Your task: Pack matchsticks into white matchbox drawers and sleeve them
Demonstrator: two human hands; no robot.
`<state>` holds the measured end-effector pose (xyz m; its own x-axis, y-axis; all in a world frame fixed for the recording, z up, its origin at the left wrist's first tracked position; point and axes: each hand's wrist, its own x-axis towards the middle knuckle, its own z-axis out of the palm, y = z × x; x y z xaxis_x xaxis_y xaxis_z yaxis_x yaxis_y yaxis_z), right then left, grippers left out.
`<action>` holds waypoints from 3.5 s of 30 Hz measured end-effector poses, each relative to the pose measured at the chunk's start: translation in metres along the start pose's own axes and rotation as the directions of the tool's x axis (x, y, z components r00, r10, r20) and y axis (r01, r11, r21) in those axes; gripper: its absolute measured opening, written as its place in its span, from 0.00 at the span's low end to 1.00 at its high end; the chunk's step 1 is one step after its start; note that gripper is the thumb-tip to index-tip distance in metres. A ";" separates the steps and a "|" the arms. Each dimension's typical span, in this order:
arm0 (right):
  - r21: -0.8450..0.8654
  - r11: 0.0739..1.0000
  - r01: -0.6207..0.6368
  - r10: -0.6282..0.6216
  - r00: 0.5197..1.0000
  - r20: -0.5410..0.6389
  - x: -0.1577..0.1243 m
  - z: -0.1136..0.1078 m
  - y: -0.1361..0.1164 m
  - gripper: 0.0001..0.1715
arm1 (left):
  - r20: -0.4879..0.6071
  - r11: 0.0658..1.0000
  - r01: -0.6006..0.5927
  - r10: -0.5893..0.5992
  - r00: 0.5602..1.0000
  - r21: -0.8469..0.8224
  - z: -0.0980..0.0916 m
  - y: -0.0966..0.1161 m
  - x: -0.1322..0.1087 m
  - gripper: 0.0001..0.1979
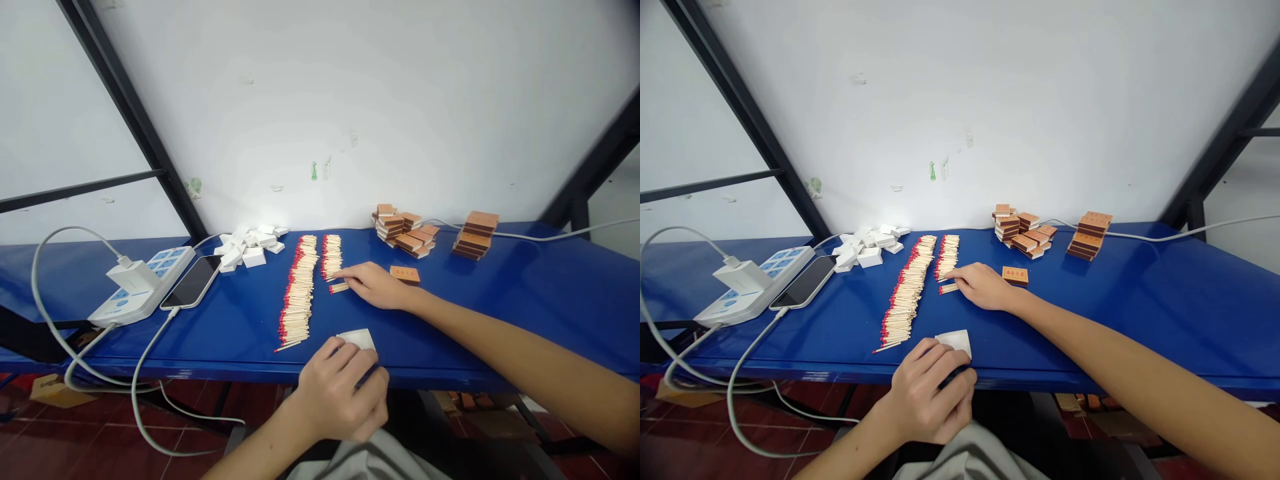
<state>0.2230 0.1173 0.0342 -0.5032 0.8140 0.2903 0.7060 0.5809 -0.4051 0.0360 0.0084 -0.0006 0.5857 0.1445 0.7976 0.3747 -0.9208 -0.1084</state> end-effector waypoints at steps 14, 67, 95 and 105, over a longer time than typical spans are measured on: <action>0.016 0.997 -0.076 0.076 0.997 0.016 0.003 -0.001 0.000 0.21 | -0.009 1.000 -0.011 0.011 1.000 -0.004 0.000 0.000 0.001 0.06; -0.019 1.000 -0.012 0.012 0.999 -0.036 0.014 0.005 0.017 0.11 | -0.005 1.000 -0.009 0.009 1.000 0.003 0.001 0.000 0.000 0.06; 0.085 0.995 -0.053 0.055 0.998 -0.012 0.002 -0.002 0.003 0.14 | 0.030 0.999 -0.005 0.004 1.000 0.035 0.000 0.000 -0.001 0.06; 0.043 0.997 -0.059 0.059 0.998 0.008 0.000 -0.003 -0.004 0.11 | 0.024 1.000 -0.002 0.002 1.000 0.008 0.000 0.000 -0.001 0.06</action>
<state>0.2216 0.1155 0.0385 -0.4645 0.8468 0.2589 0.7126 0.5311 -0.4584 0.0349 0.0079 -0.0013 0.6038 0.1516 0.7826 0.3790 -0.9183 -0.1145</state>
